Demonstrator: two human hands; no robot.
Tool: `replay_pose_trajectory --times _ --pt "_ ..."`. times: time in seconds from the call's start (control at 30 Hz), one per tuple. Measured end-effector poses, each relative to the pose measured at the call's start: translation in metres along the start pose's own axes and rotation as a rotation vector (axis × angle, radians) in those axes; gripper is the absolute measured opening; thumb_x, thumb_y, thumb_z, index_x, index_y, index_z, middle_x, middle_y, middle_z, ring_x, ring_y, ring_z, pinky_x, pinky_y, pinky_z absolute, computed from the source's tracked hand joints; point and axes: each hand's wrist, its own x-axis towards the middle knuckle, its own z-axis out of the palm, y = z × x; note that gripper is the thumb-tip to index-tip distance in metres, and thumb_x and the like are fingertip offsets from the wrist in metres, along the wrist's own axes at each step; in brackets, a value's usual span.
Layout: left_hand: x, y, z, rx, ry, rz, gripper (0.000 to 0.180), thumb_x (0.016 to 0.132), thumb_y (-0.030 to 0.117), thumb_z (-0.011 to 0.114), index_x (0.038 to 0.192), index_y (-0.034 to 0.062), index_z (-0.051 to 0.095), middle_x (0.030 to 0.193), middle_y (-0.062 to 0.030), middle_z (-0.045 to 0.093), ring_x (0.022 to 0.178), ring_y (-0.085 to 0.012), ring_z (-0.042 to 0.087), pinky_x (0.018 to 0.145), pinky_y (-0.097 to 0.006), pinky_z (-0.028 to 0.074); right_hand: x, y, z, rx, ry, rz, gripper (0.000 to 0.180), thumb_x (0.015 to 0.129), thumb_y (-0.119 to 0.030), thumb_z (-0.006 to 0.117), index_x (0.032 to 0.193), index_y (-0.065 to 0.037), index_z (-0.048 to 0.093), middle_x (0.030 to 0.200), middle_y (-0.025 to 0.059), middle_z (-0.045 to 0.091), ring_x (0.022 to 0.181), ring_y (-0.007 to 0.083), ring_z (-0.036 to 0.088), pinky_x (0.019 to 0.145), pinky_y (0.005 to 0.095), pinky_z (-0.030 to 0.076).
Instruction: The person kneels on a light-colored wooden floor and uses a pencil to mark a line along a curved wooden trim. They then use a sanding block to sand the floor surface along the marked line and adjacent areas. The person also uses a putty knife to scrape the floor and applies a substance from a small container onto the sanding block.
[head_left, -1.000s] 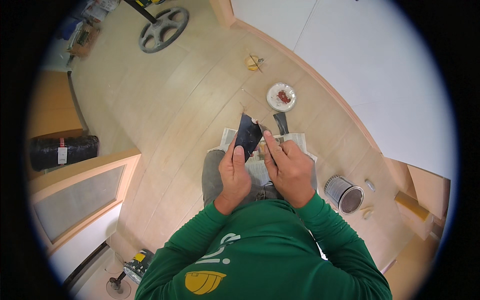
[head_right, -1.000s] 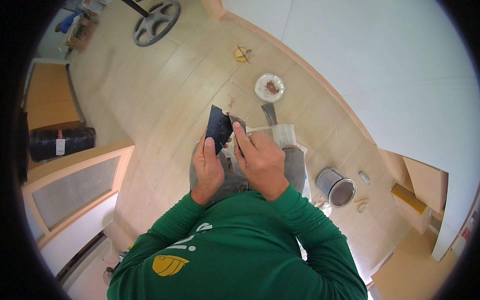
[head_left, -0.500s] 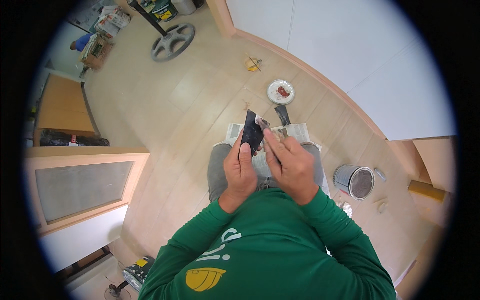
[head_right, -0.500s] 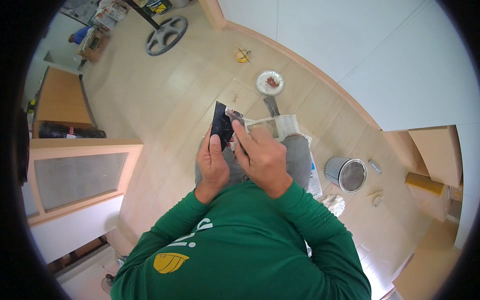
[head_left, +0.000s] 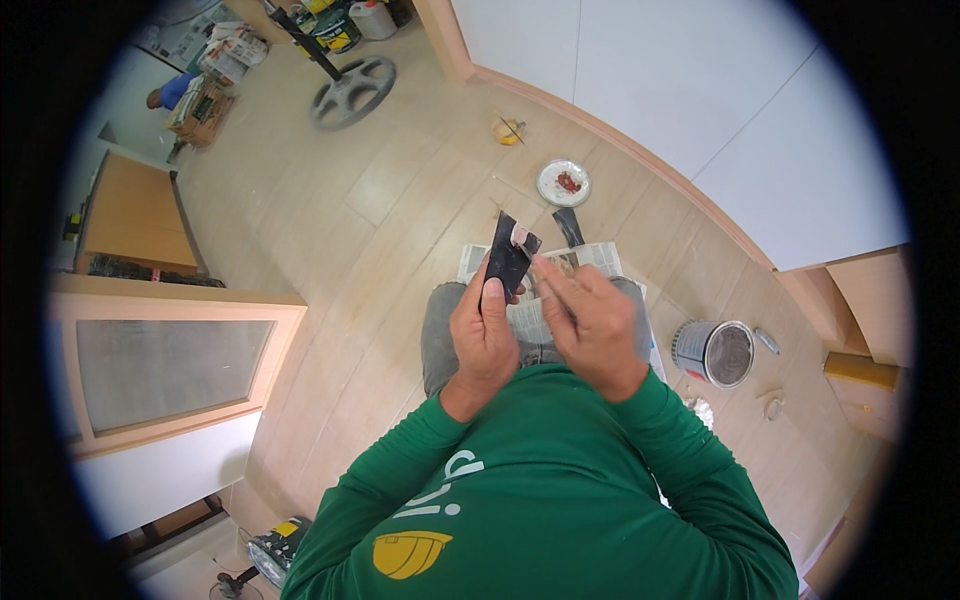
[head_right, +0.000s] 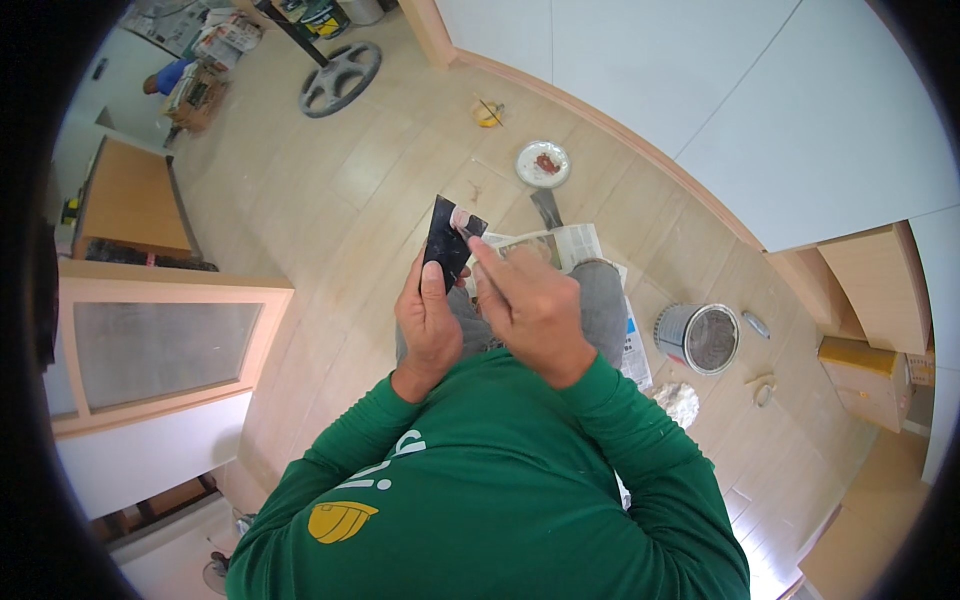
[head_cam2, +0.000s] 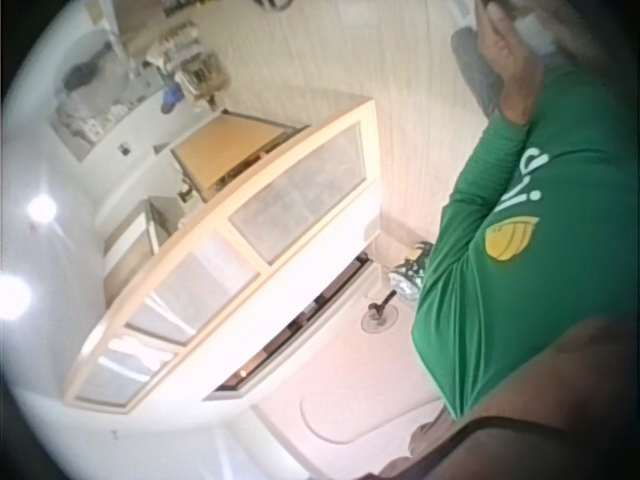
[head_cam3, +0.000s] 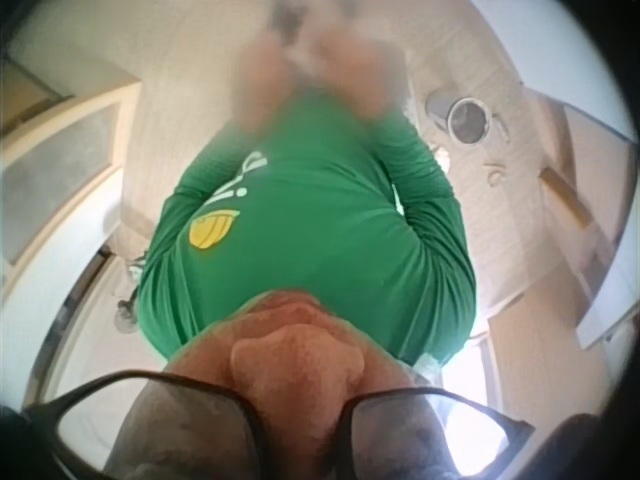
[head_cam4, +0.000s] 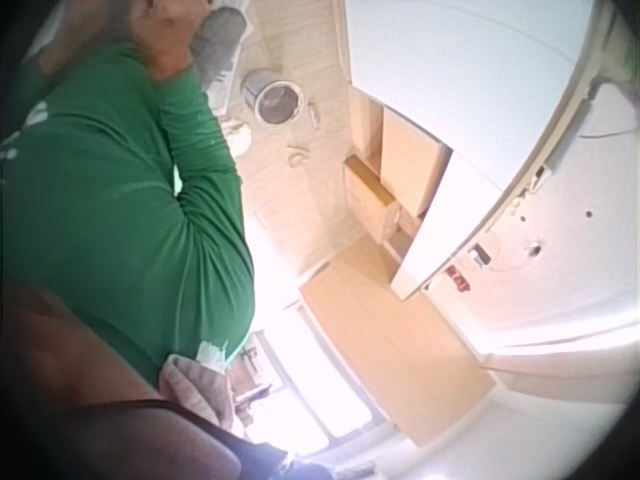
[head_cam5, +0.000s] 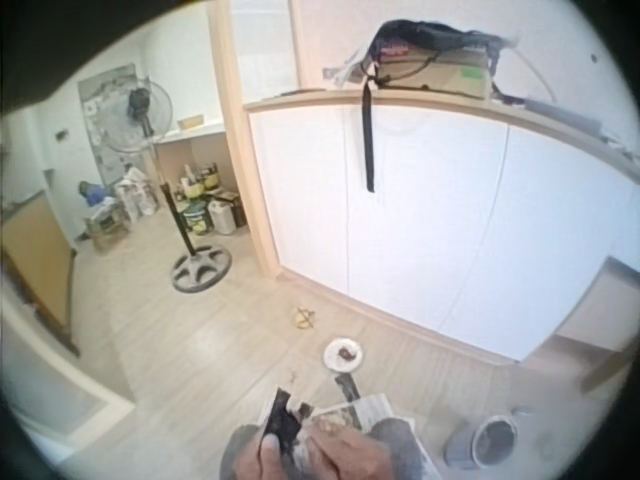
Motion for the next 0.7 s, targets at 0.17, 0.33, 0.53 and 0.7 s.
replay_pose_trajectory --times 0.17,0.33,0.53,0.7 --pt "-0.001 0.005 -0.001 -0.017 -0.001 0.014 0.043 0.113 0.018 0.045 0.145 -0.0093 0.054 0.106 -0.0093 0.071 0.091 -0.0123 0.063 0.080 -0.028 0.053 -0.001 -0.004 0.002 -0.015 0.005 -0.056 0.036 0.091 -0.002 0.076 0.128 -0.005 0.075 0.075 0.0089 0.056 0.058 0.0208 0.055 0.055 0.0343 0.046" --pt "-0.002 0.005 -0.006 -0.023 -0.001 0.033 0.042 0.113 0.016 0.046 0.145 -0.0090 0.054 0.107 -0.0095 0.071 0.091 -0.0120 0.063 0.080 -0.028 0.053 0.001 -0.009 0.001 -0.021 0.003 -0.032 0.037 0.090 -0.001 0.076 0.127 -0.005 0.075 0.074 0.0085 0.056 0.059 0.0198 0.055 0.055 0.0339 0.045" --pt "-0.002 0.006 -0.010 -0.045 0.010 0.066 0.041 0.113 0.016 0.047 0.146 -0.0085 0.054 0.107 -0.0098 0.071 0.091 -0.0114 0.063 0.080 -0.027 0.052 -0.001 -0.010 0.002 -0.033 -0.028 -0.039 0.040 0.087 -0.001 0.077 0.127 -0.007 0.076 0.076 0.0080 0.058 0.064 0.0233 0.058 0.058 0.0375 0.048" --pt "0.005 0.016 -0.024 -0.497 -0.052 -0.304 0.039 0.111 0.027 0.046 0.128 -0.0045 0.063 0.108 -0.0111 0.071 0.086 -0.0166 0.062 0.080 -0.032 0.051 0.001 0.001 -0.016 -0.060 -0.035 -0.115 0.045 0.083 0.000 0.080 0.127 -0.012 0.077 0.079 0.0055 0.058 0.067 0.0232 0.056 0.060 0.0362 0.048"
